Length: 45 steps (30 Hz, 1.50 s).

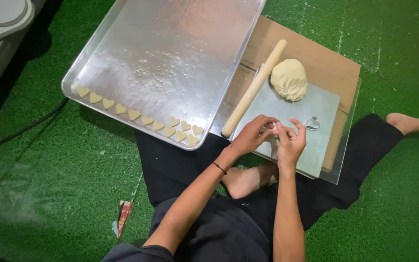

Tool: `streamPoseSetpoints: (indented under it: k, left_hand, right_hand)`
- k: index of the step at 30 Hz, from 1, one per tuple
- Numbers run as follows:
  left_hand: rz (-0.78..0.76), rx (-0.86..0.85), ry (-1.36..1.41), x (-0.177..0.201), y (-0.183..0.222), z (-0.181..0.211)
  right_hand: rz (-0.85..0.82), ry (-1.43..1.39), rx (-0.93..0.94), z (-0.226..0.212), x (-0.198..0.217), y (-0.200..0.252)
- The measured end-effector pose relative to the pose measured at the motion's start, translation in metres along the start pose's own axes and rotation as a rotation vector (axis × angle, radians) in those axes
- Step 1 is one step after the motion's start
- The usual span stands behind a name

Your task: Preparing cookies by rolling out dough with a rolling pin, cutting heart shapes with a metal cutter, and hand-rolling small dough balls.

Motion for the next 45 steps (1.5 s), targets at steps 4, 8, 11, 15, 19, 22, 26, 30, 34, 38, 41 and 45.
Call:
streamPoseSetpoints:
  k: [4,8,11,15,19,22,26,30,34,38,41,45]
  left_hand:
    - [-0.044,-0.018,-0.006,0.0,-0.001,0.004]
    - [-0.022,0.002,0.019,0.002,-0.003,0.002]
    - [0.046,0.026,0.043,0.002,0.001,-0.015]
    - [0.054,0.016,0.031,0.001,0.001,-0.007]
    - [-0.027,-0.047,0.05,-0.002,0.001,0.006]
    - [-0.036,-0.045,-0.072,-0.001,0.001,0.006]
    - [-0.025,-0.048,-0.14,-0.001,0.002,0.005]
    - [0.058,-0.041,-0.188,0.001,0.004,0.002]
    - [0.122,0.003,-0.198,0.006,0.004,-0.002]
    - [0.068,0.035,-0.166,0.003,0.0,-0.008]
    - [0.013,0.015,-0.091,0.006,0.003,0.006]
    - [-0.026,-0.091,0.005,0.004,0.002,0.005]
  right_hand:
    - [0.021,0.013,0.022,0.004,0.003,0.0]
    - [0.012,0.038,-0.008,-0.012,-0.004,0.005]
    - [-0.107,-0.043,-0.022,-0.014,-0.009,0.011]
    - [-0.145,-0.097,0.016,0.005,0.001,0.005]
    - [-0.105,-0.182,0.013,0.016,0.006,0.0]
    - [-0.135,-0.124,0.042,0.021,0.007,-0.001]
    - [-0.173,-0.072,0.051,0.024,0.006,0.0]
    - [-0.235,-0.084,0.027,-0.008,-0.013,0.009]
    - [-0.254,0.056,0.084,-0.007,-0.013,0.012]
    - [-0.103,0.262,0.161,-0.012,-0.007,0.013]
    - [-0.003,0.284,0.152,0.0,0.002,0.008]
    - [0.093,0.271,0.147,0.003,0.009,0.005]
Point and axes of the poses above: each hand's wrist, its own y-axis away from the middle knuckle, its own x-axis out of the back of the hand, z = x × y, the point moved 7 cm from there along -y, towards the middle knuckle, and after that the axes turned 15 degrees about -z, right-handed, at the moved point
